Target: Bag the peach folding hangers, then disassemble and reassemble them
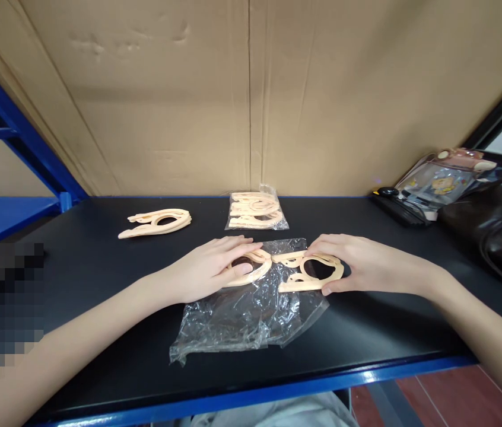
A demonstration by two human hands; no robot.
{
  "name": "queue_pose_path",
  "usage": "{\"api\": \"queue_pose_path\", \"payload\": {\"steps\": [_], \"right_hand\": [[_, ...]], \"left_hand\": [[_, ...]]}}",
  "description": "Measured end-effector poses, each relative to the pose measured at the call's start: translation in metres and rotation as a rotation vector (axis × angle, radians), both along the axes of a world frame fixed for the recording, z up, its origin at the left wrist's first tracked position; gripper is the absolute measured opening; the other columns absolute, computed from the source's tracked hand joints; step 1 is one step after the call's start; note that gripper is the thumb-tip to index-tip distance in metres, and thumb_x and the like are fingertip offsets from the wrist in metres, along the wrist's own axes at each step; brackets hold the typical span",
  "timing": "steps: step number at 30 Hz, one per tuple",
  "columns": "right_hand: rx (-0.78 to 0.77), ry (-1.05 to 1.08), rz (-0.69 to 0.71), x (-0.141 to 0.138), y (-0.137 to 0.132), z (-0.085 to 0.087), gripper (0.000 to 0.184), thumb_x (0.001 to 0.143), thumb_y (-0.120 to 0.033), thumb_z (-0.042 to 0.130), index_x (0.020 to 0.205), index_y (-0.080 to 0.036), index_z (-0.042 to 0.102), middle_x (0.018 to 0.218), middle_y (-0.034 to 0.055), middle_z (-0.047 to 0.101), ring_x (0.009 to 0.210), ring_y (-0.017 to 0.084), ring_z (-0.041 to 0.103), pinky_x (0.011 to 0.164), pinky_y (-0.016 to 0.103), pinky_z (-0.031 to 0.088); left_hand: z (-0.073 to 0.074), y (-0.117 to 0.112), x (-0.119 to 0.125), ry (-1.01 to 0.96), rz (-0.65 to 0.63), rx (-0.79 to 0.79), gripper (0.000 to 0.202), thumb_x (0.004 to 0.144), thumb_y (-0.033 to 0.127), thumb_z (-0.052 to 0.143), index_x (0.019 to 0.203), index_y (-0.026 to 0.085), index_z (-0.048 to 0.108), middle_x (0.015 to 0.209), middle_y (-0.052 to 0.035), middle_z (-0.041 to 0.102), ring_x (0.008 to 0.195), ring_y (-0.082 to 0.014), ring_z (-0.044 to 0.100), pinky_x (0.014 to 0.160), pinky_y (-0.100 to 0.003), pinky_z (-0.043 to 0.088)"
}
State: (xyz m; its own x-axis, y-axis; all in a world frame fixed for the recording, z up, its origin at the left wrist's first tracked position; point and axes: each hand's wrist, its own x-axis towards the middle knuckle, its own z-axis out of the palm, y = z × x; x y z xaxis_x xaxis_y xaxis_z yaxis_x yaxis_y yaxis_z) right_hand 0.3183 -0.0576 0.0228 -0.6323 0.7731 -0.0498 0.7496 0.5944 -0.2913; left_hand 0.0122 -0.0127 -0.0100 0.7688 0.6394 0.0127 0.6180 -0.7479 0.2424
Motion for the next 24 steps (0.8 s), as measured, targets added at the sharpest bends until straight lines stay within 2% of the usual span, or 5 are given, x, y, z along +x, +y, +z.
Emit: {"api": "queue_pose_path", "payload": {"steps": [8, 12, 17, 21, 24], "right_hand": [[0.166, 0.016, -0.006, 0.001, -0.005, -0.001, 0.037, 0.079, -0.042, 0.067, 0.109, -0.022, 0.058, 0.112, 0.0054, 0.062, 0.1, 0.025, 0.057, 0.087, 0.039, 0.043], [0.139, 0.021, -0.034, 0.002, -0.008, 0.001, 0.027, 0.083, -0.039, 0.063, 0.104, -0.024, 0.057, 0.105, 0.0032, 0.063, 0.094, 0.022, 0.057, 0.08, 0.036, 0.045], [0.136, 0.015, -0.005, 0.0, -0.007, 0.001, 0.03, 0.088, -0.045, 0.058, 0.109, -0.023, 0.06, 0.105, 0.0041, 0.064, 0.094, 0.022, 0.058, 0.081, 0.037, 0.044], [0.097, 0.08, 0.077, -0.005, -0.005, -0.005, 0.025, 0.097, -0.037, 0.045, 0.104, -0.023, 0.064, 0.103, 0.0033, 0.065, 0.091, 0.018, 0.06, 0.08, 0.032, 0.046], [0.068, 0.091, 0.136, -0.009, -0.005, -0.009, 0.024, 0.097, -0.032, 0.045, 0.099, -0.024, 0.068, 0.108, 0.0016, 0.064, 0.092, 0.015, 0.062, 0.08, 0.029, 0.047]], "left_hand": [[-0.001, 0.0, -0.001, -0.012, -0.023, 0.019, 0.049, 0.102, 0.047, 0.023, 0.144, 0.029, 0.039, 0.151, 0.0004, 0.04, 0.14, -0.0202, 0.032, 0.115, -0.039, 0.024], [-0.001, 0.0, 0.0, -0.008, -0.018, 0.032, 0.049, 0.102, 0.047, 0.024, 0.144, 0.028, 0.039, 0.151, -0.0009, 0.04, 0.14, -0.0208, 0.033, 0.115, -0.04, 0.024], [-0.002, 0.001, 0.0, -0.014, -0.023, 0.024, 0.049, 0.101, 0.048, 0.025, 0.144, 0.029, 0.039, 0.152, -0.0001, 0.04, 0.14, -0.0215, 0.032, 0.115, -0.04, 0.025], [-0.002, 0.001, 0.0, -0.022, -0.021, 0.022, 0.05, 0.101, 0.049, 0.025, 0.145, 0.029, 0.039, 0.152, -0.0007, 0.04, 0.14, -0.0225, 0.033, 0.115, -0.04, 0.025], [-0.001, 0.001, 0.0, -0.021, -0.024, 0.018, 0.05, 0.101, 0.049, 0.025, 0.145, 0.028, 0.038, 0.151, -0.001, 0.04, 0.14, -0.0228, 0.033, 0.115, -0.041, 0.025]]}}
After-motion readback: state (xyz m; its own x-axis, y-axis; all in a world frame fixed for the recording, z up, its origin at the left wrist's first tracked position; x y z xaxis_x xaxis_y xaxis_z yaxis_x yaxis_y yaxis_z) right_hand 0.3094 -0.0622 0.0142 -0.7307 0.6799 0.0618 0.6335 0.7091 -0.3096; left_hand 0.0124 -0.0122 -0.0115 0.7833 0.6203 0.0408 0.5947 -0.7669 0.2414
